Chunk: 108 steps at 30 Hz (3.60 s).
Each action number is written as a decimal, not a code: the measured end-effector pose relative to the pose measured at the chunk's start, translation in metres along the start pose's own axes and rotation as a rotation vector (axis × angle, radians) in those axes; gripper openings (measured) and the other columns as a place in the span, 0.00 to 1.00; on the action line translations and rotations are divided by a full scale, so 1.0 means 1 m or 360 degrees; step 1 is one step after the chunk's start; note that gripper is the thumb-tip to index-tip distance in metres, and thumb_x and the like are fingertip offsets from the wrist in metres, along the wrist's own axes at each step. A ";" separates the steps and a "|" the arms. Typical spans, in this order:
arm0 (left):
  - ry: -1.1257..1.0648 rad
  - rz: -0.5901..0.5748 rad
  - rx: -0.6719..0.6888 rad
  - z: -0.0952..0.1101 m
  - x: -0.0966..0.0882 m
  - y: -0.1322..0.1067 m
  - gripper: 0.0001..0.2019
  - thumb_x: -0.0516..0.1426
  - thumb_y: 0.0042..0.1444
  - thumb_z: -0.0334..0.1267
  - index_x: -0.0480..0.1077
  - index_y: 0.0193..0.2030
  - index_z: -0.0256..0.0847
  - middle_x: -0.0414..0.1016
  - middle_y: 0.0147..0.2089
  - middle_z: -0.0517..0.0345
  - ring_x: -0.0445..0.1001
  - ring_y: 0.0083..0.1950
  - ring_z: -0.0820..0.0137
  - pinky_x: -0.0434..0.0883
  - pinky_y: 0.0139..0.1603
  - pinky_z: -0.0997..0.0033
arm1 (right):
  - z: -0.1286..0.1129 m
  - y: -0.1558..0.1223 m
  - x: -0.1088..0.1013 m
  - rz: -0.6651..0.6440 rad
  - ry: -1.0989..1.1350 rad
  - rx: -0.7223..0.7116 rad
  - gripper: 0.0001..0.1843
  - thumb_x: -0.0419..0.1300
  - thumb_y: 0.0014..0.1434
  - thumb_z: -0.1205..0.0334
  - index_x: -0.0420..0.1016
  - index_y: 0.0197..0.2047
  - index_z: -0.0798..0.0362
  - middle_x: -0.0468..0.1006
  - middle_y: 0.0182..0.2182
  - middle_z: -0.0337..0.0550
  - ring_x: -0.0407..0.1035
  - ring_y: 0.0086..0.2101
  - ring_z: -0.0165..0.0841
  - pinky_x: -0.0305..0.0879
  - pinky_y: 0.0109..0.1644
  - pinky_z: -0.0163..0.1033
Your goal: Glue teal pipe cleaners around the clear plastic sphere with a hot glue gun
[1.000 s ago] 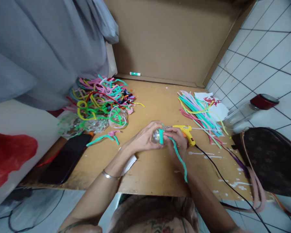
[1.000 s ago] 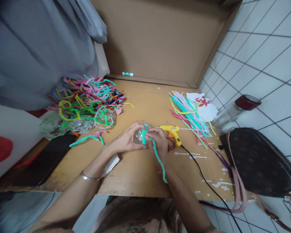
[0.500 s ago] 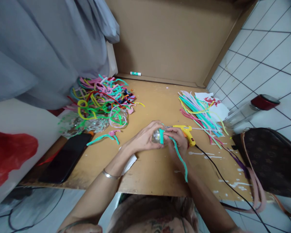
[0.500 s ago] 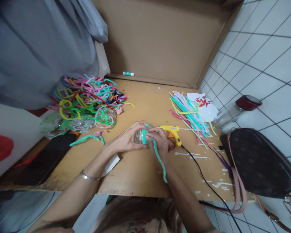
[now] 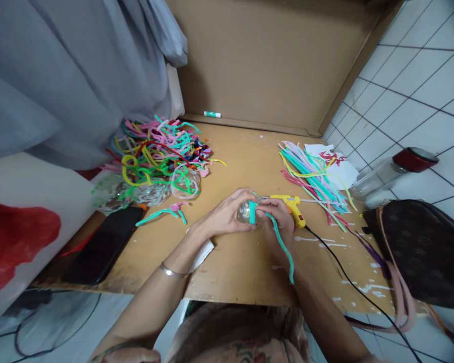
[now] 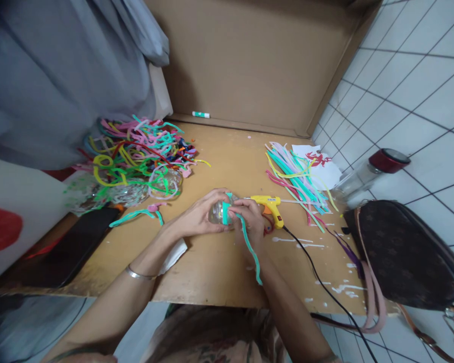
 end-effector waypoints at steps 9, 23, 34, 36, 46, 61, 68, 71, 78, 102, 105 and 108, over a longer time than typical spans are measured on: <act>0.0020 -0.0042 -0.0044 -0.002 -0.001 0.000 0.30 0.67 0.48 0.44 0.64 0.56 0.43 0.66 0.59 0.44 0.65 0.64 0.54 0.65 0.64 0.51 | 0.008 0.002 -0.001 -0.0048 0.0033 0.0023 0.05 0.63 0.58 0.58 0.81 0.37 0.46 0.76 0.39 0.40 0.73 0.41 0.33 0.72 0.47 0.41; 0.0006 -0.0017 -0.0081 -0.001 -0.001 0.001 0.30 0.67 0.46 0.45 0.65 0.56 0.43 0.67 0.60 0.45 0.67 0.64 0.54 0.66 0.64 0.52 | 0.005 0.023 -0.004 -0.0117 0.0018 0.0206 0.08 0.61 0.60 0.56 0.77 0.32 0.50 0.76 0.33 0.39 0.72 0.35 0.32 0.70 0.41 0.38; -0.0044 0.0007 -0.0015 -0.003 0.000 0.001 0.33 0.68 0.47 0.43 0.64 0.59 0.43 0.65 0.62 0.45 0.66 0.64 0.56 0.65 0.65 0.53 | 0.001 0.045 0.008 -0.0174 0.0072 0.0053 0.07 0.62 0.59 0.59 0.75 0.30 0.50 0.76 0.31 0.39 0.71 0.35 0.32 0.68 0.41 0.40; -0.0058 0.0017 -0.0024 -0.004 0.000 0.001 0.32 0.68 0.46 0.43 0.64 0.58 0.44 0.66 0.62 0.46 0.67 0.63 0.56 0.65 0.64 0.53 | 0.004 0.044 0.009 -0.0163 0.0112 0.0100 0.06 0.62 0.58 0.59 0.76 0.30 0.50 0.75 0.30 0.39 0.71 0.35 0.32 0.68 0.41 0.39; -0.0034 0.0163 -0.0243 -0.011 -0.010 -0.001 0.30 0.66 0.46 0.47 0.63 0.54 0.42 0.70 0.58 0.48 0.70 0.58 0.56 0.67 0.60 0.54 | 0.025 0.040 -0.011 -0.0177 -0.0085 0.0164 0.09 0.60 0.59 0.54 0.78 0.34 0.50 0.77 0.34 0.41 0.72 0.36 0.33 0.69 0.42 0.39; -0.0022 0.0317 -0.0449 -0.018 -0.015 0.000 0.31 0.66 0.44 0.50 0.64 0.53 0.41 0.72 0.53 0.51 0.72 0.52 0.59 0.69 0.56 0.58 | 0.091 0.022 -0.055 -0.0708 -0.1900 0.1006 0.32 0.56 0.57 0.40 0.76 0.46 0.64 0.80 0.39 0.63 0.77 0.39 0.47 0.66 0.36 0.42; -0.0082 0.0300 -0.0475 -0.024 -0.010 0.001 0.32 0.66 0.44 0.48 0.64 0.55 0.41 0.71 0.55 0.51 0.72 0.54 0.59 0.68 0.58 0.57 | 0.096 0.029 -0.069 -0.0471 -0.1778 0.1106 0.28 0.57 0.54 0.45 0.77 0.46 0.61 0.80 0.40 0.62 0.75 0.41 0.51 0.62 0.35 0.43; -0.0091 0.0332 -0.0461 -0.025 -0.011 0.001 0.32 0.66 0.44 0.48 0.63 0.54 0.41 0.71 0.55 0.51 0.71 0.54 0.58 0.68 0.59 0.57 | 0.085 0.033 -0.076 -0.0279 -0.1654 0.1098 0.29 0.57 0.52 0.46 0.75 0.50 0.59 0.81 0.40 0.60 0.74 0.41 0.50 0.61 0.36 0.42; -0.0077 0.0368 -0.0467 -0.023 -0.013 0.001 0.30 0.66 0.44 0.46 0.63 0.53 0.40 0.72 0.54 0.50 0.72 0.53 0.59 0.69 0.57 0.57 | 0.047 0.042 -0.074 0.0063 -0.1399 0.0610 0.26 0.59 0.49 0.45 0.72 0.45 0.56 0.79 0.36 0.53 0.72 0.36 0.44 0.62 0.37 0.41; 0.0007 0.0329 -0.0406 -0.020 -0.009 0.000 0.32 0.66 0.45 0.48 0.64 0.56 0.41 0.71 0.55 0.50 0.72 0.54 0.58 0.68 0.58 0.57 | -0.004 0.031 -0.056 0.0325 -0.1361 -0.0372 0.11 0.61 0.56 0.54 0.68 0.38 0.52 0.75 0.30 0.42 0.69 0.32 0.36 0.61 0.33 0.37; 0.0002 0.0327 -0.0414 -0.021 -0.009 0.000 0.32 0.66 0.45 0.49 0.64 0.56 0.41 0.71 0.55 0.50 0.72 0.54 0.58 0.68 0.58 0.57 | -0.002 0.030 -0.056 0.0316 -0.1361 -0.0368 0.11 0.61 0.56 0.52 0.68 0.35 0.51 0.73 0.28 0.41 0.68 0.30 0.35 0.60 0.33 0.37; -0.0008 0.0307 -0.0418 -0.023 -0.009 0.000 0.32 0.66 0.45 0.48 0.64 0.56 0.40 0.72 0.55 0.50 0.72 0.53 0.59 0.69 0.57 0.57 | -0.002 0.030 -0.056 0.0313 -0.1345 -0.0376 0.12 0.60 0.57 0.52 0.68 0.34 0.51 0.72 0.28 0.40 0.67 0.30 0.35 0.59 0.31 0.37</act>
Point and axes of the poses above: each hand's wrist, its own y-axis towards the middle knuckle, its own x-axis out of the palm, z = x × y, the point moved 7 cm from there along y, towards the middle knuckle
